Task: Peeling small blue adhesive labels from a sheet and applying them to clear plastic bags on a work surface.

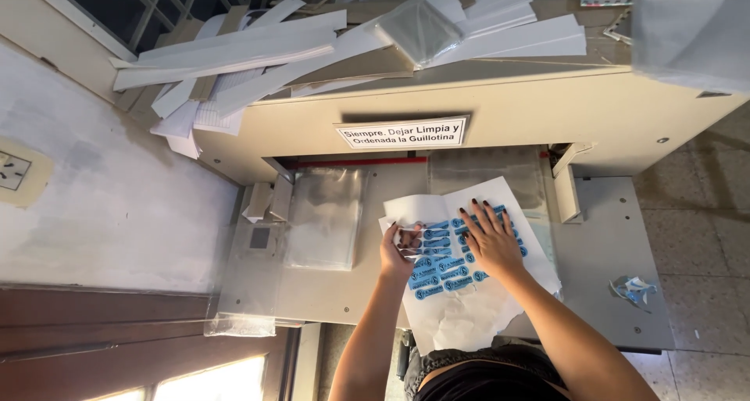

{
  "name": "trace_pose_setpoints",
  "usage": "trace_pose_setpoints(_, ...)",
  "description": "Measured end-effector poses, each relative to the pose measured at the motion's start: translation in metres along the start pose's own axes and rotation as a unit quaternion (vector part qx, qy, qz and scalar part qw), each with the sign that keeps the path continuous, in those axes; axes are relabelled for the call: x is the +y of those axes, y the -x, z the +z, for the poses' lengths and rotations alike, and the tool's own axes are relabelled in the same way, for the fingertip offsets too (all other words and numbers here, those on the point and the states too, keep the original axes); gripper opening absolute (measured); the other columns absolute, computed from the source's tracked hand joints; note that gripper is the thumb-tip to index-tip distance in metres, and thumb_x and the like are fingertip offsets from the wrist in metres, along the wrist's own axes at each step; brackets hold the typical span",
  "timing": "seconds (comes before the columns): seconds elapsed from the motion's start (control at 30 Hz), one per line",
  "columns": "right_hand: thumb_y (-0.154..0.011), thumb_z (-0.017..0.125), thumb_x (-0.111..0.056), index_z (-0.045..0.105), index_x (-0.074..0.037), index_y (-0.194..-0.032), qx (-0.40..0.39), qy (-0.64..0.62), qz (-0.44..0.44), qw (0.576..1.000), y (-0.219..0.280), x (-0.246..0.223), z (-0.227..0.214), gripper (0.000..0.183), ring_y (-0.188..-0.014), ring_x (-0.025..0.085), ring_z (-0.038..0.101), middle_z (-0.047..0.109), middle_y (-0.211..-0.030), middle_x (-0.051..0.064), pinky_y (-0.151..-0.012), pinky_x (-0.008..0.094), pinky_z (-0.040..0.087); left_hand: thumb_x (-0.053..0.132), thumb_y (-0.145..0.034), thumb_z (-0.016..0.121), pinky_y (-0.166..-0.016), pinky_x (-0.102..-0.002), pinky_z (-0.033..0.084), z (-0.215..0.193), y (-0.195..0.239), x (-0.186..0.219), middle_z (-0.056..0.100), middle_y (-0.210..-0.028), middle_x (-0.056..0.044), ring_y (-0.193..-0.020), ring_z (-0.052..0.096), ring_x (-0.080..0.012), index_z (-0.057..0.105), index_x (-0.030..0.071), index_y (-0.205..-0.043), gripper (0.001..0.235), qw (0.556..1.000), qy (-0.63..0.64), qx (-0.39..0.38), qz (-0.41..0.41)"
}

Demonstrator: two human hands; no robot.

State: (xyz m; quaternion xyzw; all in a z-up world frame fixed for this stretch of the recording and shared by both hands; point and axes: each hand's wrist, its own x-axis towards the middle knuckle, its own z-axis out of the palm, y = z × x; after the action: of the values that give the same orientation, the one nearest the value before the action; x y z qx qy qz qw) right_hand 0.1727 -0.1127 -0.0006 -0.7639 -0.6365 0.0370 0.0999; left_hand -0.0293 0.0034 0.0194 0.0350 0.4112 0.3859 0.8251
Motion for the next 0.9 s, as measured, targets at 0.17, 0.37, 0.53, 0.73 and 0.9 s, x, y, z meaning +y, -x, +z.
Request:
trace_pose_setpoints(0.17, -0.108, 0.020, -0.053, 0.027, -0.037, -0.162, -0.022, 0.010, 0.009, 1.000, 0.000, -0.002, -0.003, 0.056, -0.158, 0.025, 0.008, 0.011, -0.174, 0.000, -0.124, 0.052, 0.000, 0.038, -0.098, 0.058, -0.055, -0.019, 0.048, -0.054, -0.050, 0.001, 0.052, -0.054, -0.007, -0.080, 0.076, -0.0263, 0.044, 0.017, -0.066, 0.041, 0.998, -0.041, 0.023, 0.036)
trace_pose_setpoints(0.37, -0.107, 0.022, -0.054, 0.030, -0.036, -0.160, -0.018, 0.004, 0.010, 1.000, 0.002, -0.004, -0.004, 0.057, -0.158, 0.027, 0.011, 0.016, -0.173, 0.002, -0.125, 0.054, 0.001, 0.043, -0.099, 0.052, -0.042, -0.013, 0.030, -0.046, -0.028, 0.008, 0.075, -0.079, -0.006, -0.074, 0.069, -0.0134, 0.042, 0.017, -0.062, 0.047, 0.993, -0.118, -0.001, -0.009)
trace_pose_setpoints(0.53, -0.107, 0.030, -0.049, 0.036, -0.030, -0.158, 0.026, -0.016, 0.002, 1.000, 0.004, -0.003, -0.004, 0.055, -0.157, 0.026, 0.017, 0.021, -0.172, 0.004, -0.126, 0.054, 0.002, 0.041, -0.102, 0.049, -0.041, -0.016, 0.033, -0.002, 0.008, 0.010, 0.077, -0.081, -0.011, -0.066, 0.069, -0.0147, 0.049, 0.015, -0.060, 0.049, 0.991, -0.135, -0.015, -0.010)
trace_pose_setpoints(0.73, -0.103, 0.046, -0.036, 0.066, -0.024, -0.119, 0.221, -0.013, -0.040, 0.974, 0.025, 0.002, 0.034, 0.028, -0.111, 0.022, 0.059, 0.062, -0.116, 0.002, -0.099, 0.042, 0.043, 0.041, -0.102, 0.053, -0.043, -0.019, 0.037, 0.024, 0.024, 0.010, 0.078, -0.086, -0.013, -0.068, 0.071, -0.0200, 0.053, 0.015, -0.066, 0.044, 0.993, -0.114, -0.028, -0.012)
trace_pose_setpoints(0.9, -0.097, 0.052, -0.022, 0.057, -0.006, -0.138, -0.018, -0.032, -0.050, 0.998, 0.062, -0.086, -0.032, 0.044, -0.044, 0.013, 0.054, 0.060, -0.051, -0.006, -0.055, 0.026, 0.044, 0.036, -0.108, 0.044, -0.055, -0.021, 0.039, 0.036, 0.022, 0.004, 0.079, -0.106, -0.015, -0.089, 0.075, -0.0214, 0.052, 0.016, -0.078, 0.037, 0.982, -0.163, -0.093, -0.010)
